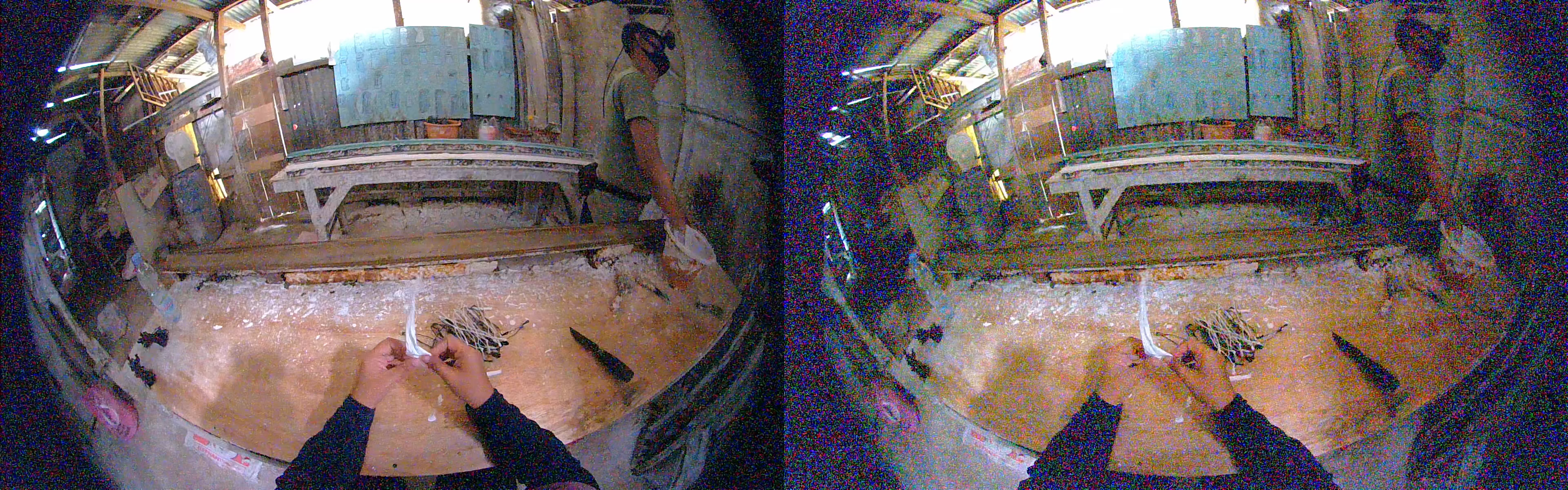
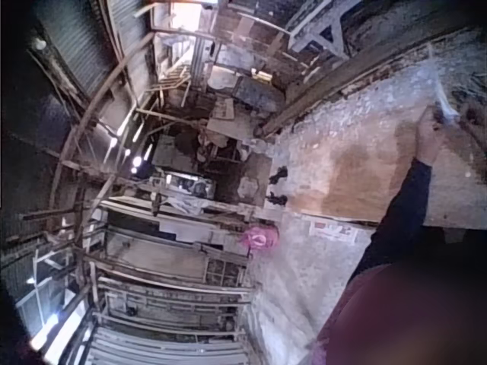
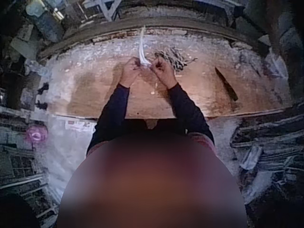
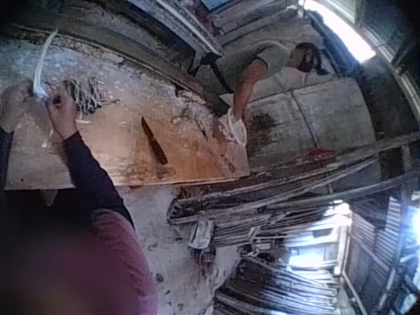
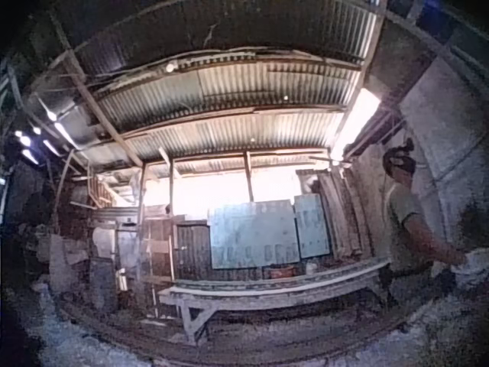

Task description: The person repeatedly picks up white plastic strips, folds and tears them into smaller pieces, and places them on a wooden workbench. A coworker in the background applies a white substance to a long board using a brush and bucket.

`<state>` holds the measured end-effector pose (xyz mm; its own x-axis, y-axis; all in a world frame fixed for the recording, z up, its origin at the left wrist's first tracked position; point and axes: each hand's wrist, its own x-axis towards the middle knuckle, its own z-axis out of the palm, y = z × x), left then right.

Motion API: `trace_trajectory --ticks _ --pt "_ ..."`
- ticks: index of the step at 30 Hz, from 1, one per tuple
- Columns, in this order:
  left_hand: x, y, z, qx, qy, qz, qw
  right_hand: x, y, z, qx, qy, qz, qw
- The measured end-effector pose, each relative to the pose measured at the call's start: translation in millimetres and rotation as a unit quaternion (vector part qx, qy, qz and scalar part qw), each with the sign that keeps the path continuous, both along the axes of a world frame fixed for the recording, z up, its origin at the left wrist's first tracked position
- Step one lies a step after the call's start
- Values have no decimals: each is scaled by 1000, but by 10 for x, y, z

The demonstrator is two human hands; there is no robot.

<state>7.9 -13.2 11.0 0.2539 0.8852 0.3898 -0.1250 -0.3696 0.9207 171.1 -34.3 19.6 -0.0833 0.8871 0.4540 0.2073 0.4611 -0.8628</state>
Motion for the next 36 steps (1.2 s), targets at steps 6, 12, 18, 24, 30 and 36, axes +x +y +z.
trace_trajectory --ticks 6,12,18,24,30,36 --pt "3 -18 -47 -22 39 7 999 -47 -84 72 28 -60 -58 996" --pt "-44 7 -27 -84 -16 -39 996 -50 -99 90 45 -93 -49 993" --pt "-38 4 -45 -6 30 -11 999 -83 -130 101 6 -56 -13 998" --pt "-55 -11 8 -74 -4 -32 997 -80 -142 144 26 -59 -21 998" --pt "20 -88 80 49 129 87 987 -89 -182 203 49 -59 -53 996" --pt "27 -142 123 166 153 144 963 -90 -176 211 132 -101 -64 984"
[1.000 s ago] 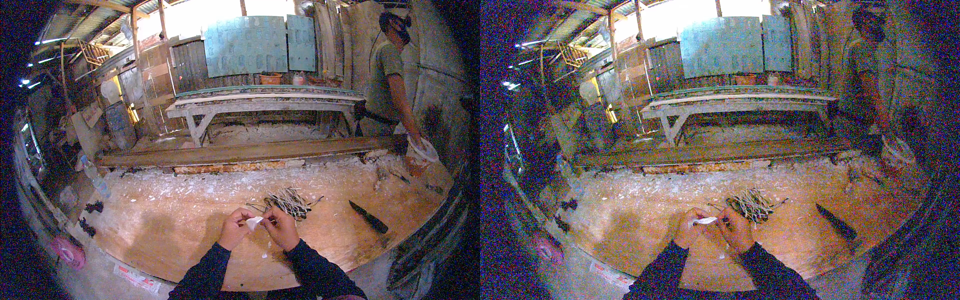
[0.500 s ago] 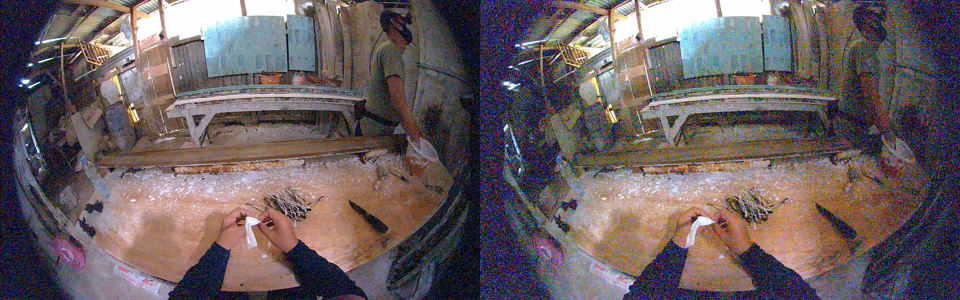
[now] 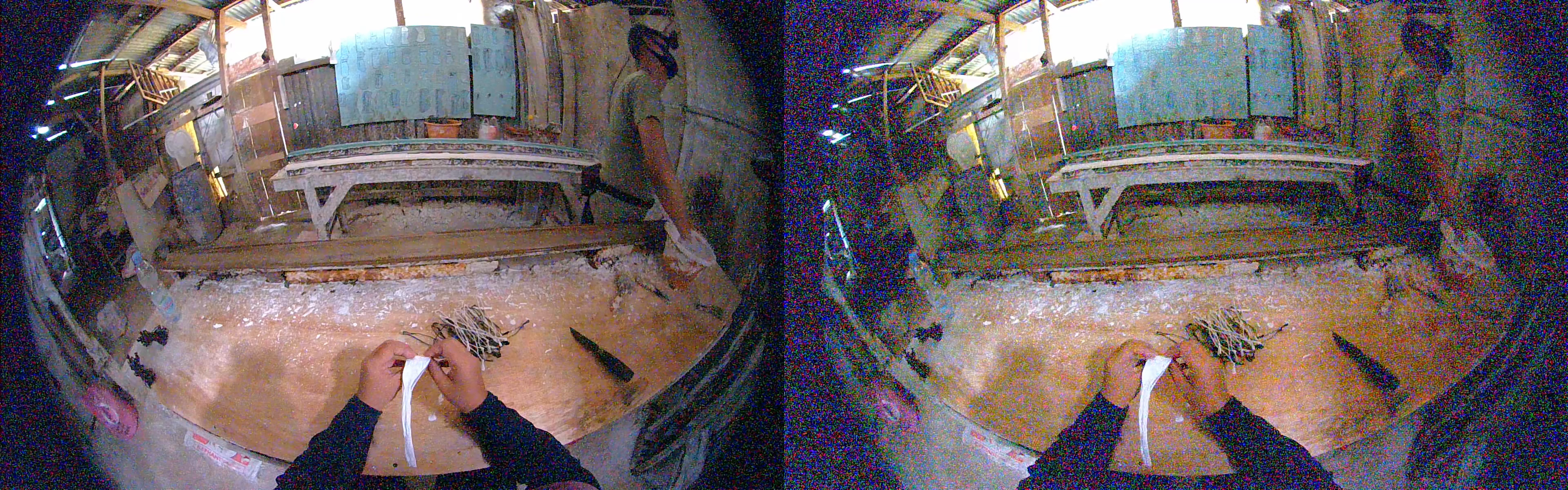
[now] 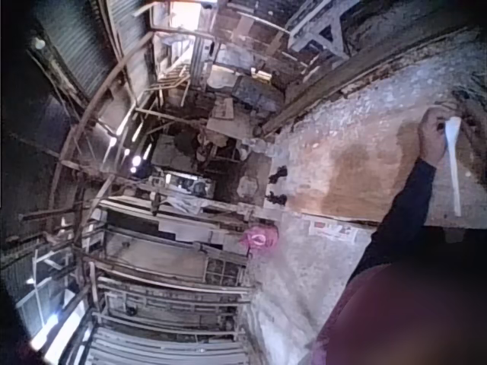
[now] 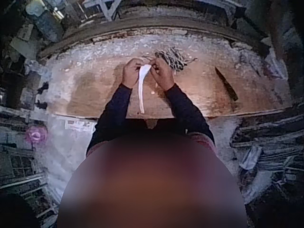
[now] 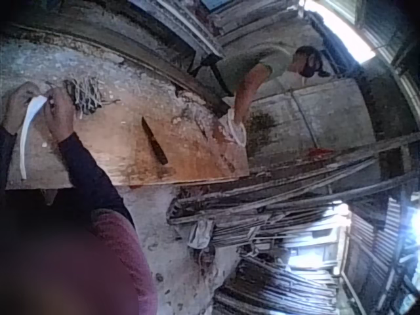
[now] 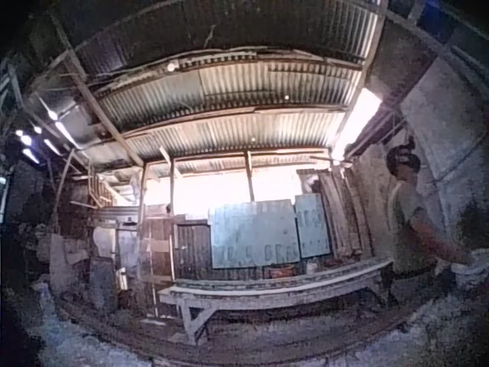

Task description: The person repeatedly picks up white plastic strips, folds and tears them into smaller pieces, and places them on a wooden workbench. A coworker in the background applies a white substance to a long board using a brush and bucket.

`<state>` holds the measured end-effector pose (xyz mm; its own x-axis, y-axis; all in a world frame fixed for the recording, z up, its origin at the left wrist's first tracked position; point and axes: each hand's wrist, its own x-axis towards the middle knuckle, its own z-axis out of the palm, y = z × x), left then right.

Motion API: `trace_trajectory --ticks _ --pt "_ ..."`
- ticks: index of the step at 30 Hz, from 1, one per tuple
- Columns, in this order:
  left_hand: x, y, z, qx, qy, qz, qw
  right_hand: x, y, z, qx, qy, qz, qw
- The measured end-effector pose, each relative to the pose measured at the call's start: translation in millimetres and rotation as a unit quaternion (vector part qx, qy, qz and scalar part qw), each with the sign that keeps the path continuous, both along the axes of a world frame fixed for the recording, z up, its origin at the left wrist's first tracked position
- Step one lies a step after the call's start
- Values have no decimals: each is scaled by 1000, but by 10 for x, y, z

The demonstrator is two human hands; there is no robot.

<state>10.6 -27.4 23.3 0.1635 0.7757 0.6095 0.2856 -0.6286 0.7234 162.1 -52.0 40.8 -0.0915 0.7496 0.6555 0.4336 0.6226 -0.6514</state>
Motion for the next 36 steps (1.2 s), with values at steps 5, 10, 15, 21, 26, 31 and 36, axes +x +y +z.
trace_trajectory --ticks 5,10,15,21,26,31,36 --pt "-1 56 -108 -63 -43 -26 997 -3 -17 8 6 13 4 1000" --pt "31 188 -242 -242 -187 -117 945 -8 -8 -15 -3 25 -7 1000" --pt "13 144 -241 -156 -56 -33 986 32 25 -56 -17 24 11 1000" --pt "-32 71 -27 -160 -41 -66 984 86 90 -118 -69 61 10 996" --pt "-54 55 59 -267 -137 -138 944 105 166 -198 -147 184 84 968" --pt "-76 61 45 -308 -137 -140 931 138 230 -189 -219 216 125 943" --pt "-83 126 -75 -335 -165 -160 914 127 201 -188 -342 257 203 881"
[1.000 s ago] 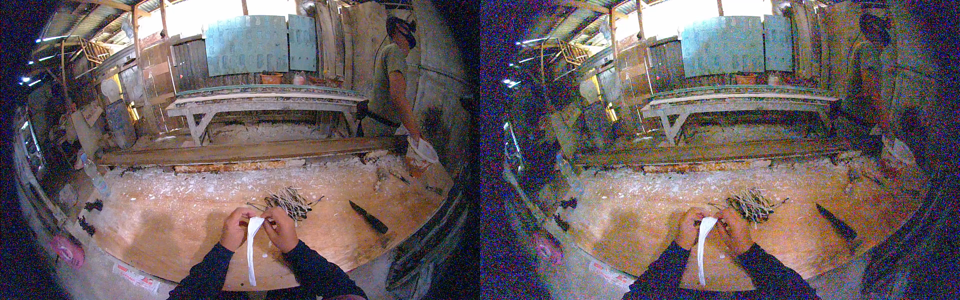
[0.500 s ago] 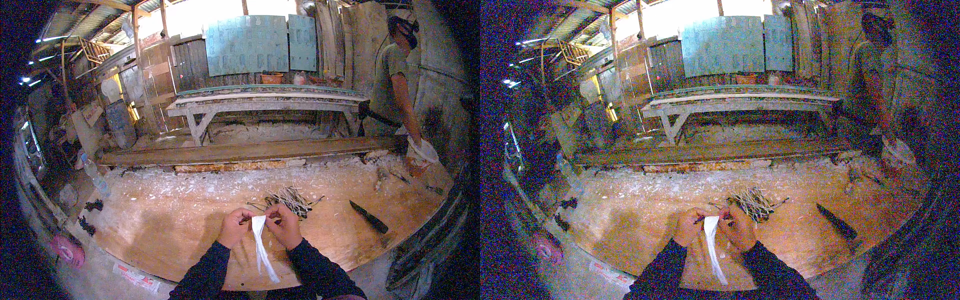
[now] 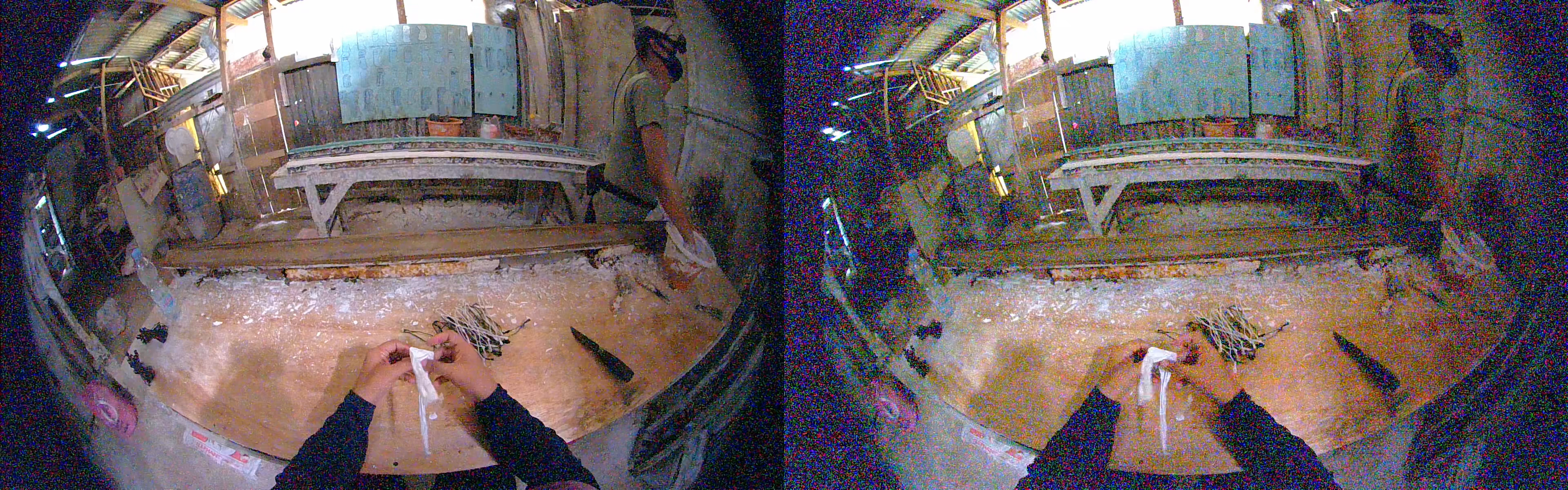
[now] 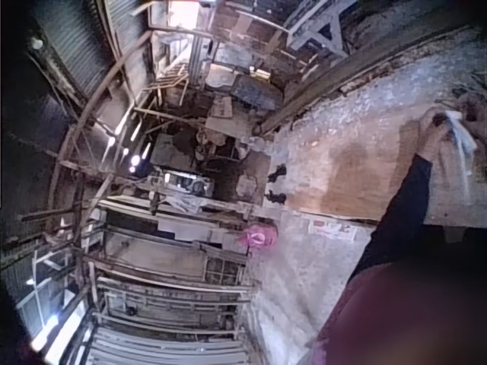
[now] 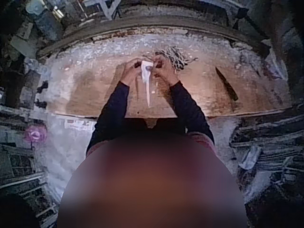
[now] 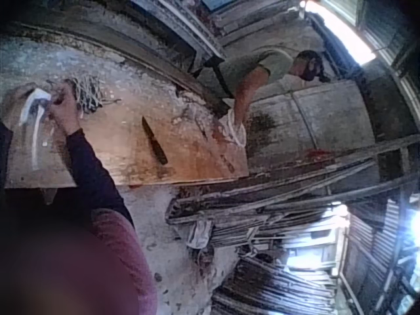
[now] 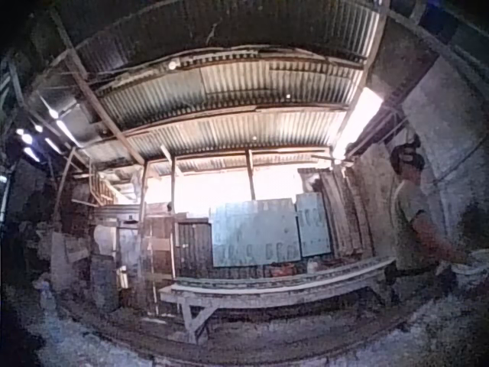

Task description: The person repeatedly picks up white plastic strips, folds and tears them into smaller pieces, and places them on a wooden workbench. A coworker in the background applies a white substance to a long board using a brush and bucket.

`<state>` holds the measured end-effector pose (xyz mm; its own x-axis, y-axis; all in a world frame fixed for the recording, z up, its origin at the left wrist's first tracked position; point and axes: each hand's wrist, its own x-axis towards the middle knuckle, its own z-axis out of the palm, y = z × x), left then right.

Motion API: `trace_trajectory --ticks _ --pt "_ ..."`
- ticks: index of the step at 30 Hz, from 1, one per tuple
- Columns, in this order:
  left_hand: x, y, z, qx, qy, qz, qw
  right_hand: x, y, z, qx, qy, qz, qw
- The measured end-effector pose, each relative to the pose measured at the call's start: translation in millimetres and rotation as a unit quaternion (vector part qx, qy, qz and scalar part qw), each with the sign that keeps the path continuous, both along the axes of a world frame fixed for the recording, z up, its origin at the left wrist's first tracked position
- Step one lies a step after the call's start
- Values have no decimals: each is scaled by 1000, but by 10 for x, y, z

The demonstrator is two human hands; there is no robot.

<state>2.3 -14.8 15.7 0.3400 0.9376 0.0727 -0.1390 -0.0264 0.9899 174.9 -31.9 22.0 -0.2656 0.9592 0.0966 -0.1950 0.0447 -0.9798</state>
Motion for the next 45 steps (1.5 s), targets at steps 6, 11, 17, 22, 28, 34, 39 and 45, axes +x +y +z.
trace_trajectory --ticks 6,11,17,22,28,34,39,45 --pt "-25 -1 37 -7 15 -21 1000 -6 30 -40 -1 -13 13 1000" --pt "-72 -62 190 28 140 -11 990 38 41 -22 -11 -44 33 998" --pt "-74 33 50 -76 -21 -52 995 30 43 -14 -67 -2 55 996" --pt "-44 39 -41 -61 -17 -39 997 19 54 -64 -61 -33 32 997" --pt "53 4 39 -31 64 8 997 -9 111 -217 -31 -43 21 998" --pt "13 -62 216 -9 135 80 988 9 126 -252 -44 -70 45 996" --pt "-16 -20 150 15 124 87 988 -2 90 -225 -38 -68 26 997" --pt "49 -20 117 -16 21 109 994 -17 108 -231 -4 -102 10 995"
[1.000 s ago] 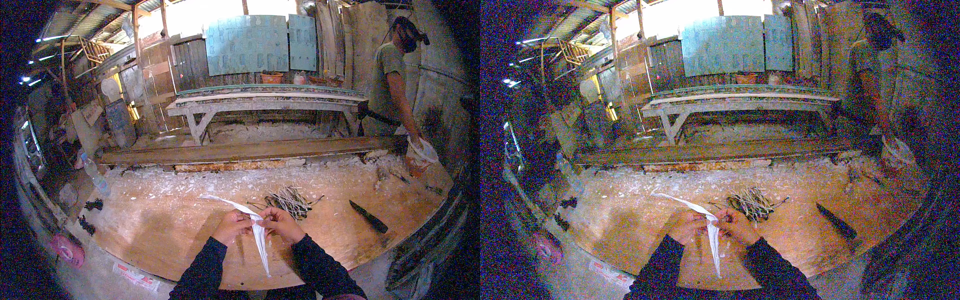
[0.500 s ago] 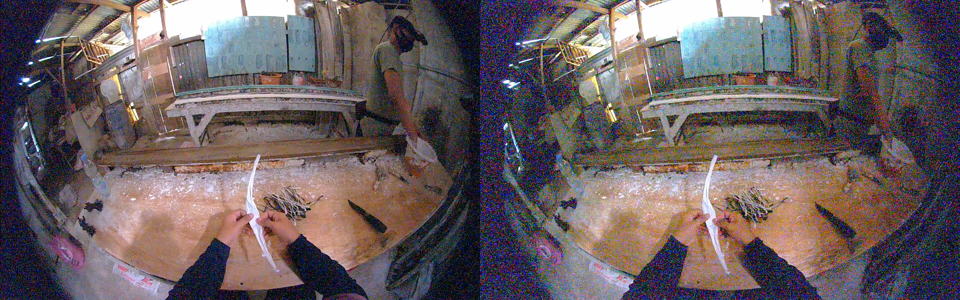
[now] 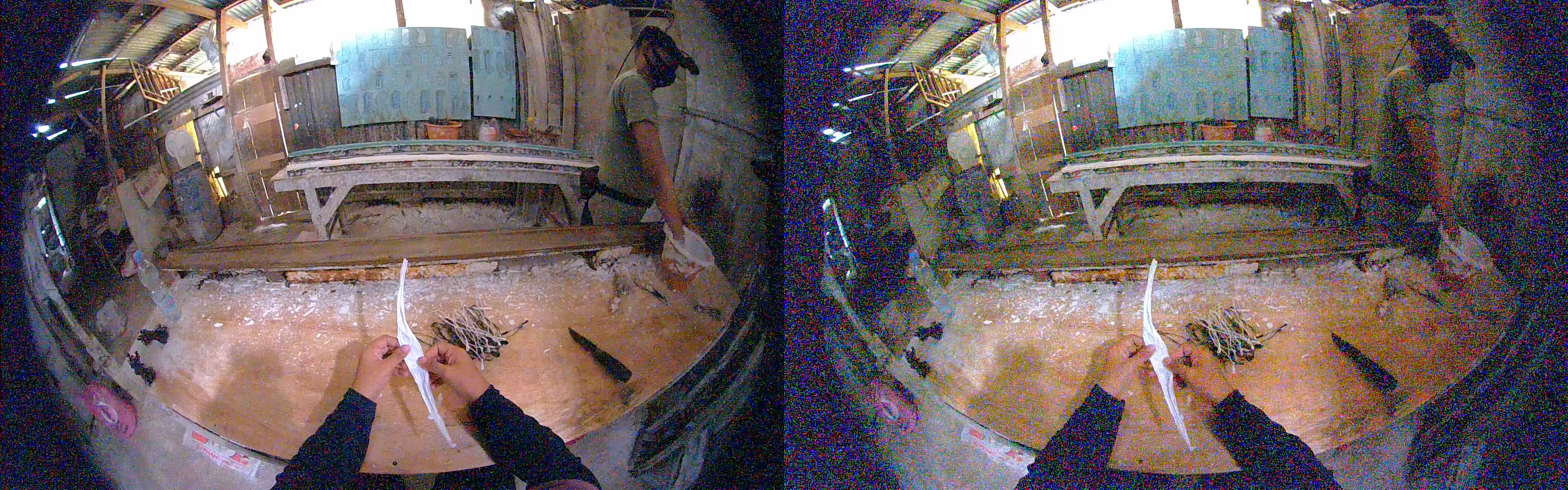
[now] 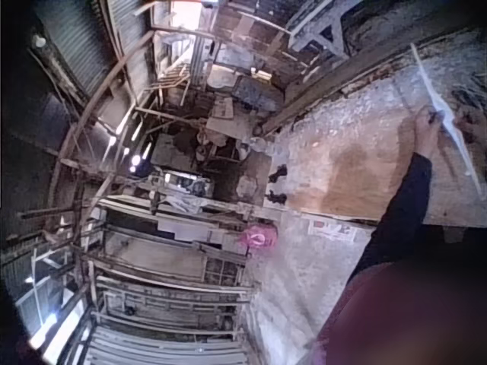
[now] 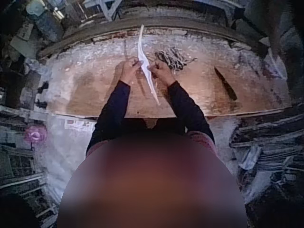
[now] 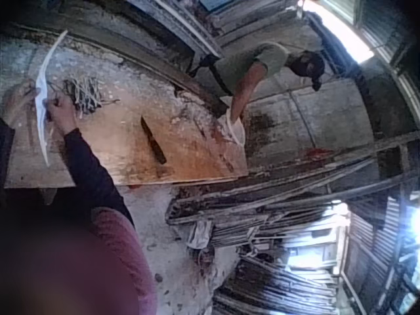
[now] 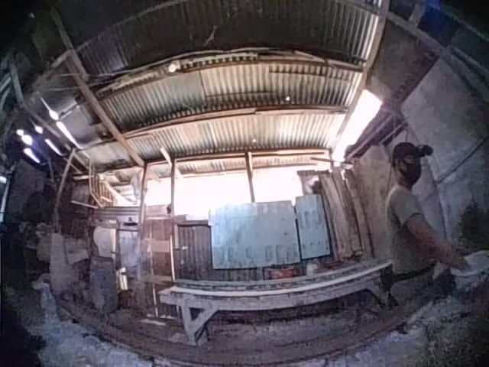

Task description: The person repeatedly picks up white plastic strips, folds and tears them into smaller pieces, and places them on a wooden workbench. A coworker in the background applies a white substance to a long board using a brush and bucket.

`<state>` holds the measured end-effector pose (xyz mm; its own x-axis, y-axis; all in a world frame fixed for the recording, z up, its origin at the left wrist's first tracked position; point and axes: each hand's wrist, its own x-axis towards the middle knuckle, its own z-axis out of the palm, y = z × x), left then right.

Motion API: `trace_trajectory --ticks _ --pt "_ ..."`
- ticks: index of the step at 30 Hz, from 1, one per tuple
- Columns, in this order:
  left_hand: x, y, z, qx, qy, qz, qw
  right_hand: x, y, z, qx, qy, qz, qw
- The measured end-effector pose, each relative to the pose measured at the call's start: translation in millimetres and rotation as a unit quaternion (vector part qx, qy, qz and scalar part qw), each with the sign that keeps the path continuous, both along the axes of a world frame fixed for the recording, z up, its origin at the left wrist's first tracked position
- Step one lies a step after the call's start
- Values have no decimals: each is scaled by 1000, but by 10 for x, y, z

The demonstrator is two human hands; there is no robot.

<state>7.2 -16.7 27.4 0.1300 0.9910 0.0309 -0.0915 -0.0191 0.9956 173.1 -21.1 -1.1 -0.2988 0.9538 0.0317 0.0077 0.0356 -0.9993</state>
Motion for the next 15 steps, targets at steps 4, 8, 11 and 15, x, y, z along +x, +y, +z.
trace_trajectory --ticks 4,8,11,15 --pt "-21 -52 67 51 123 -42 990 -34 -19 59 18 32 -17 999" --pt "0 2 -27 49 97 -142 984 -28 -64 156 -17 96 -37 995" --pt "-19 37 -143 51 64 -158 984 8 -91 223 -51 144 -36 988" --pt "-50 42 -171 66 85 -159 981 -3 -129 301 -69 193 -54 977"
